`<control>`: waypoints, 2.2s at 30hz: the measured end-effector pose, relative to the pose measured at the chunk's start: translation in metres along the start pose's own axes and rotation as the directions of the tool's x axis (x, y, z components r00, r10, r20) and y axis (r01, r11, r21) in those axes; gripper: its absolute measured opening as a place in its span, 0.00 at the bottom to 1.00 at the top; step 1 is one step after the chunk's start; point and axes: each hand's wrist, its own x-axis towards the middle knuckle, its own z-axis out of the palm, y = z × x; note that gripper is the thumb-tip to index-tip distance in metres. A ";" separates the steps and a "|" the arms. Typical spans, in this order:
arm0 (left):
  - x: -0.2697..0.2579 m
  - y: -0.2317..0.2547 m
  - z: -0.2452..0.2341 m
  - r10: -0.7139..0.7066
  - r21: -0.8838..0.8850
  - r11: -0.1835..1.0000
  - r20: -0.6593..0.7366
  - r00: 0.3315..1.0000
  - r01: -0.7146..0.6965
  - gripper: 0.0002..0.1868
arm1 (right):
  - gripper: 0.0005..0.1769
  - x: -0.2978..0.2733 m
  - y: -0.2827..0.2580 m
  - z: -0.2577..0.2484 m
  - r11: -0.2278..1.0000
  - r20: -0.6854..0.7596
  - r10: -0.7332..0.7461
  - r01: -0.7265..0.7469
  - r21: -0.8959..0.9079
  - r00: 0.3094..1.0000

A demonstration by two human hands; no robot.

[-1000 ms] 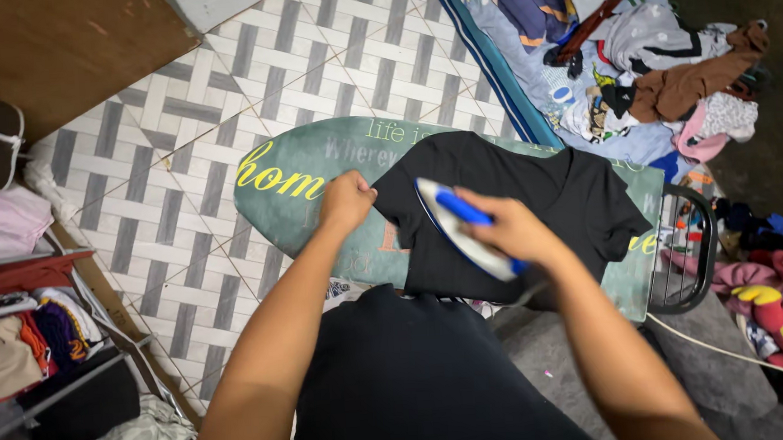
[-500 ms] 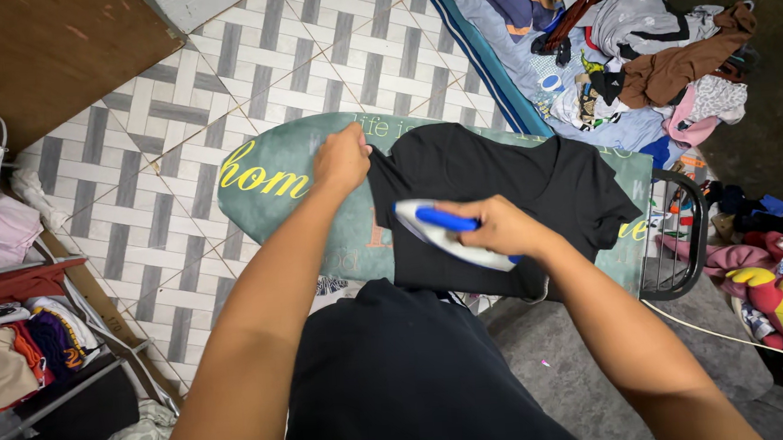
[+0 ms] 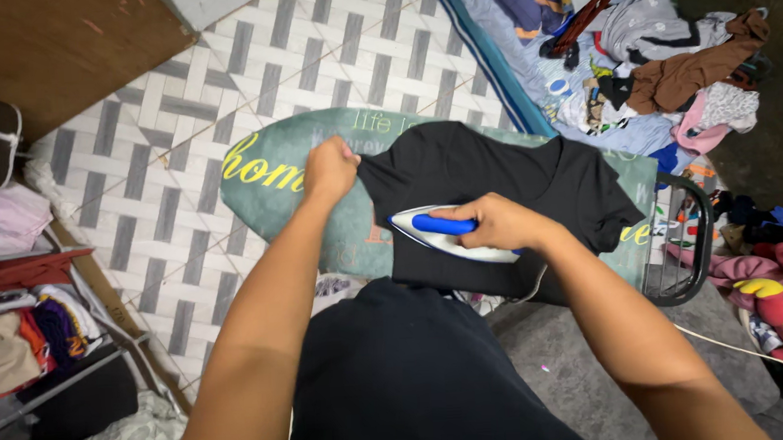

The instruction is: The person irons a black shirt on an ironing board and then places it on a hanger and hangs it in a closet.

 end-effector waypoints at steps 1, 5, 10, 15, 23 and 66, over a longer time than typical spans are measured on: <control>0.002 0.001 0.003 0.001 0.012 1.000 -0.015 1.000 -0.001 0.11 | 0.37 -0.002 0.000 -0.003 1.000 -0.011 -0.025 0.025 -0.015 1.000; -0.001 -0.003 0.008 -0.026 -0.071 0.997 -0.023 0.999 0.024 0.10 | 0.36 0.012 -0.024 0.012 0.904 -0.064 0.418 -0.422 -0.072 0.906; -0.016 -0.009 0.013 0.083 -0.026 0.996 -0.143 0.986 -0.088 0.09 | 0.36 -0.028 -0.031 0.009 0.959 -0.101 0.276 -0.280 -0.035 0.956; -0.085 -0.019 0.027 -0.083 -0.121 0.989 0.061 0.995 0.090 0.18 | 0.36 -0.089 -0.017 0.015 0.802 -0.045 0.558 -0.524 0.287 0.829; -0.081 -0.028 0.037 -0.238 -0.500 0.769 0.356 0.904 0.399 0.09 | 0.36 -0.060 0.001 0.028 0.974 0.026 0.216 -0.218 0.064 0.976; -0.251 -0.101 0.100 -0.090 -0.731 0.630 0.266 0.960 0.261 0.17 | 0.35 -0.050 -0.039 0.075 0.869 -0.153 0.471 -0.427 0.249 0.869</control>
